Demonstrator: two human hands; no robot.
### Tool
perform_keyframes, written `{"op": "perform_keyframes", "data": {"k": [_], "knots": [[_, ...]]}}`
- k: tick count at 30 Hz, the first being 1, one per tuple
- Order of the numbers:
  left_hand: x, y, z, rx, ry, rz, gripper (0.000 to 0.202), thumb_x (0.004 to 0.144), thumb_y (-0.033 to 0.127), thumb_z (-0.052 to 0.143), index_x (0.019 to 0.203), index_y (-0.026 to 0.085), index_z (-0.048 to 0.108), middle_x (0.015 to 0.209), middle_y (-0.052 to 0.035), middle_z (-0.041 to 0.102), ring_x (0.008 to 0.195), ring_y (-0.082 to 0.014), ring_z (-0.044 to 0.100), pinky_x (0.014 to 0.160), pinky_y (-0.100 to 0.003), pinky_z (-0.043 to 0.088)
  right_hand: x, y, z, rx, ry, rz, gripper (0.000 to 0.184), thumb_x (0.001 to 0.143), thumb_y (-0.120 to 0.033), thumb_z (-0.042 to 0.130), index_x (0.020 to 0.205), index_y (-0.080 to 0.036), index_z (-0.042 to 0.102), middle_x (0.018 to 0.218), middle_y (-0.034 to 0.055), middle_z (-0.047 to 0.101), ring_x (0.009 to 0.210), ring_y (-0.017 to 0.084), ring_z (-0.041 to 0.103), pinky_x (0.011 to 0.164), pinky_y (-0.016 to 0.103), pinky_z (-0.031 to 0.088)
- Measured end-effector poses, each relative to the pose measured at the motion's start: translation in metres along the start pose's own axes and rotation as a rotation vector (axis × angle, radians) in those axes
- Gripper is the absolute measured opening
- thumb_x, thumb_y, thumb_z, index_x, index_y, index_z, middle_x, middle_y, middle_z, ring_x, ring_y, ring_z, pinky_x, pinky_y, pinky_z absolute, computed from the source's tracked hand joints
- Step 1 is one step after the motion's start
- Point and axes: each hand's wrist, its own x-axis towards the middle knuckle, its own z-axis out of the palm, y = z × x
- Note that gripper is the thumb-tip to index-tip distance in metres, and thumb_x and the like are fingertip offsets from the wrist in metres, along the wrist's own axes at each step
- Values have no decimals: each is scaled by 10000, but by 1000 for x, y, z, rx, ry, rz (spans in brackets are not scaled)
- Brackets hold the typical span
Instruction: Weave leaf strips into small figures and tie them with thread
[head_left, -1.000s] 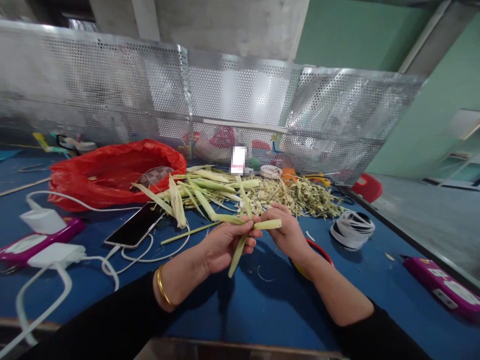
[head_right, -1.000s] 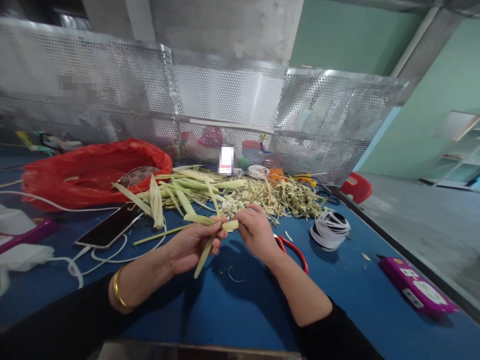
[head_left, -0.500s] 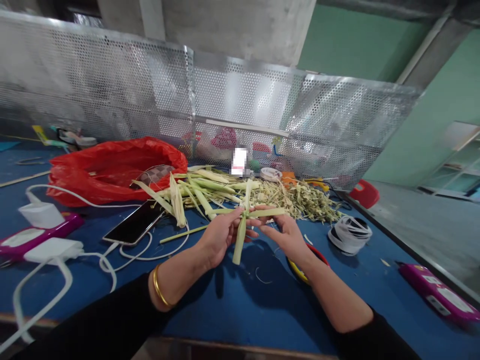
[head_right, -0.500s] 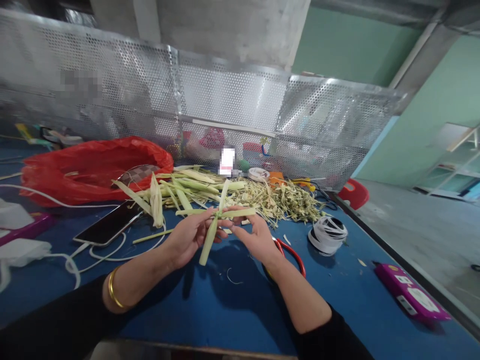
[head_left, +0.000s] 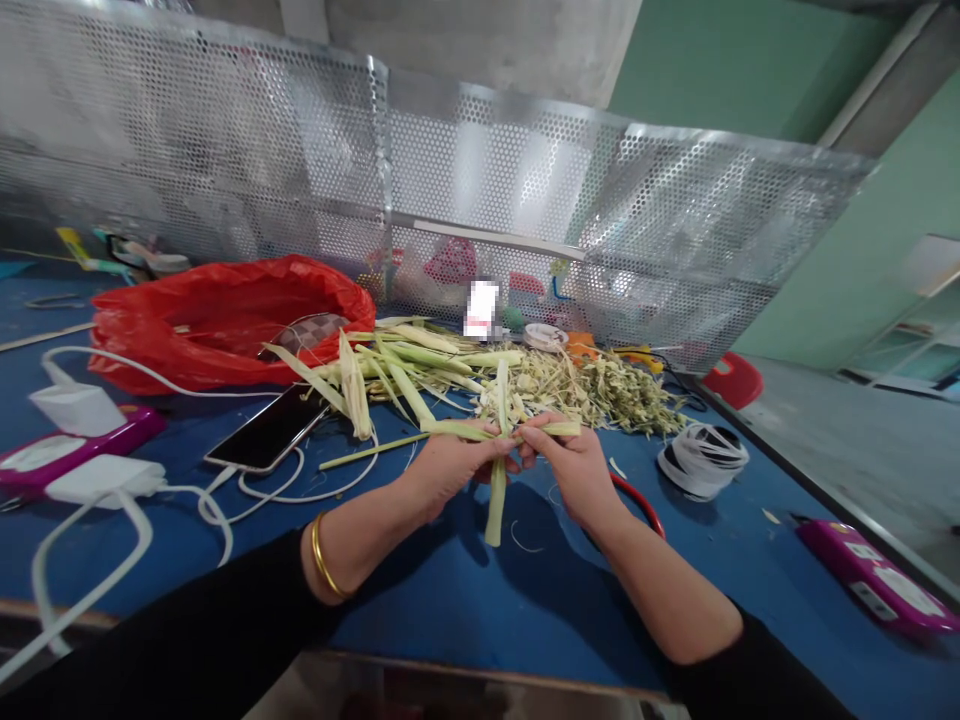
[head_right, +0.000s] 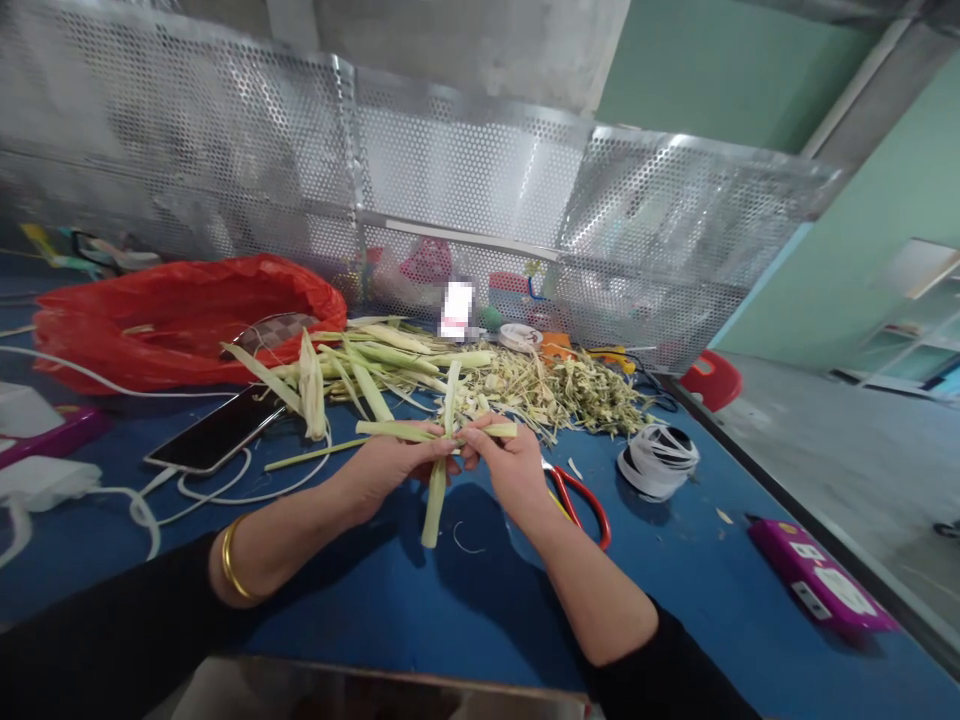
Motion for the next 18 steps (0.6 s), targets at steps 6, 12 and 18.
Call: {"op": "perform_keyframes", "data": {"k": [6, 12, 18], "knots": [[4, -2, 1, -65, 25, -46, 187, 651, 311, 747, 692, 142, 676, 636, -69, 700, 615, -173, 628, 613, -262, 460, 1, -2, 1, 34, 87, 46, 163, 716, -293, 672, 635, -166, 609, 501, -31, 563, 462, 108, 502, 526, 264, 421], [5, -3, -4, 9, 166, 37, 271, 691, 334, 711, 914, 179, 722, 941, -58, 731, 864, -189, 619, 658, -242, 427, 1, -5, 2, 48, 46, 106, 250, 716, -386, 695, 828, -168, 653, 725, 12, 663, 667, 142, 590, 725, 306, 472], [5, 1, -3, -123, 121, 65, 205, 718, 193, 636, 895, 178, 740, 980, -52, 731, 1013, -212, 601, 857, -291, 430, -5, -1, 9, -111, -128, 144, 306, 739, -461, 666, 765, -159, 627, 688, 18, 640, 732, 170, 604, 699, 303, 470]]}}
